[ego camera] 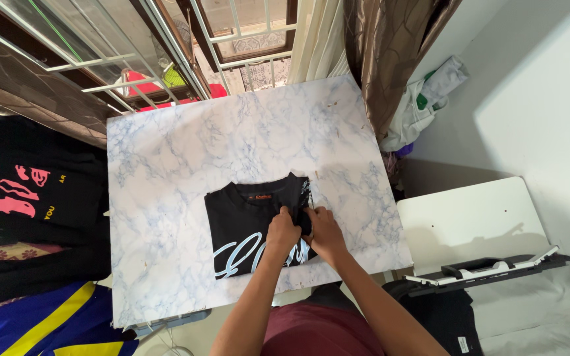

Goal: The person folds a black t-shirt on a table by tucking in the sleeves and folding the sides toward the center.

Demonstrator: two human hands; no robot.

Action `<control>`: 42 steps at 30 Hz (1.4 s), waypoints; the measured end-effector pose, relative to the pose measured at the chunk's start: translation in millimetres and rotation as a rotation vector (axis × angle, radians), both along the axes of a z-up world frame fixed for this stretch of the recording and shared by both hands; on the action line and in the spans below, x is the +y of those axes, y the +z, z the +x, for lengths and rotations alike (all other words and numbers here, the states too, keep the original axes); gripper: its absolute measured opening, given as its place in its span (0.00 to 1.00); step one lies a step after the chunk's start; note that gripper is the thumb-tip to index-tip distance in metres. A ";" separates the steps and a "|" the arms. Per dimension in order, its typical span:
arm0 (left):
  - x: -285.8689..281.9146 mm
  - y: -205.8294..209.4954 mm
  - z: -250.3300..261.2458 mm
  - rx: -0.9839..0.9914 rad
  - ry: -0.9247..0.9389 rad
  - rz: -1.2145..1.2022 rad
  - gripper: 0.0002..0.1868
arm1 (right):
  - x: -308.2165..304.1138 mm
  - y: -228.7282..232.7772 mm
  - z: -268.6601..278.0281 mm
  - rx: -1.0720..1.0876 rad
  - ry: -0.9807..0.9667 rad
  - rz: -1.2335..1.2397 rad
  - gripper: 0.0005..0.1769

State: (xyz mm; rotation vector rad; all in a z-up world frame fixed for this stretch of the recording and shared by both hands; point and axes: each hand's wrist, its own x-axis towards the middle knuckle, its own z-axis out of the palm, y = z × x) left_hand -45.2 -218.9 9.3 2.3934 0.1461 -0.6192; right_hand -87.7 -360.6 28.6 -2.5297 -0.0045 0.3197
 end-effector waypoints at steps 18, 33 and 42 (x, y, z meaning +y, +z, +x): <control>-9.5 -4.4 2.8 0.048 -0.034 0.036 0.26 | -20.1 -27.7 14.2 0.008 0.399 -0.338 0.50; -14.8 -18.4 -2.4 -0.029 -0.115 0.023 0.19 | -21.4 -37.7 13.7 0.133 0.391 -0.351 0.54; -5.6 -39.1 -8.5 -0.114 -0.020 -0.061 0.10 | -31.1 -16.3 11.2 0.238 0.329 -0.268 0.52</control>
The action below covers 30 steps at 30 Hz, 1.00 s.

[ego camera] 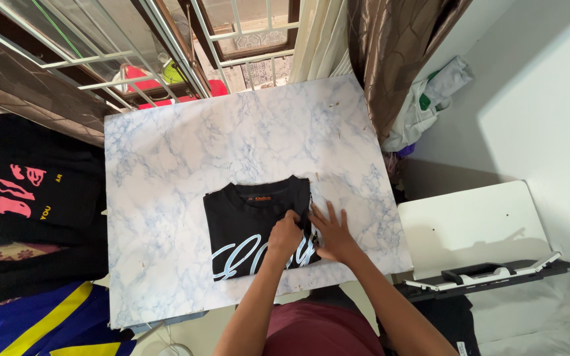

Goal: The person folds a black t-shirt on a table by tucking in the sleeves and folding the sides toward the center.

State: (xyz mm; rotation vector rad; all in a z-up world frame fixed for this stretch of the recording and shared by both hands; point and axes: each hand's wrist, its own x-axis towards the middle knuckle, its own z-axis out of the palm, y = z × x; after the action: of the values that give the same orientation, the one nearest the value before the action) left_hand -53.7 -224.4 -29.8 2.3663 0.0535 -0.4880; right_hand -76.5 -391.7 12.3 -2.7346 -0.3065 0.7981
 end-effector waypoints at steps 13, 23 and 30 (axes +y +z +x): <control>-1.7 52.6 -7.2 -0.400 -0.445 0.217 0.23 | 30.9 34.5 -81.7 -0.663 -0.248 0.423 0.15; -10.4 47.9 25.3 -0.511 -0.642 0.314 0.30 | 45.9 16.2 -89.8 -0.306 -0.885 0.400 0.17; -28.6 41.4 65.6 -0.535 -0.741 0.456 0.12 | 46.0 16.3 -84.8 -0.171 -1.026 0.587 0.16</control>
State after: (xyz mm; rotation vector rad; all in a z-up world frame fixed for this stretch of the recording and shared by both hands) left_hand 11.9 -253.0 11.5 2.8413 -1.0856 -0.1576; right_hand -161.3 -345.7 28.6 -1.9763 0.6816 0.1354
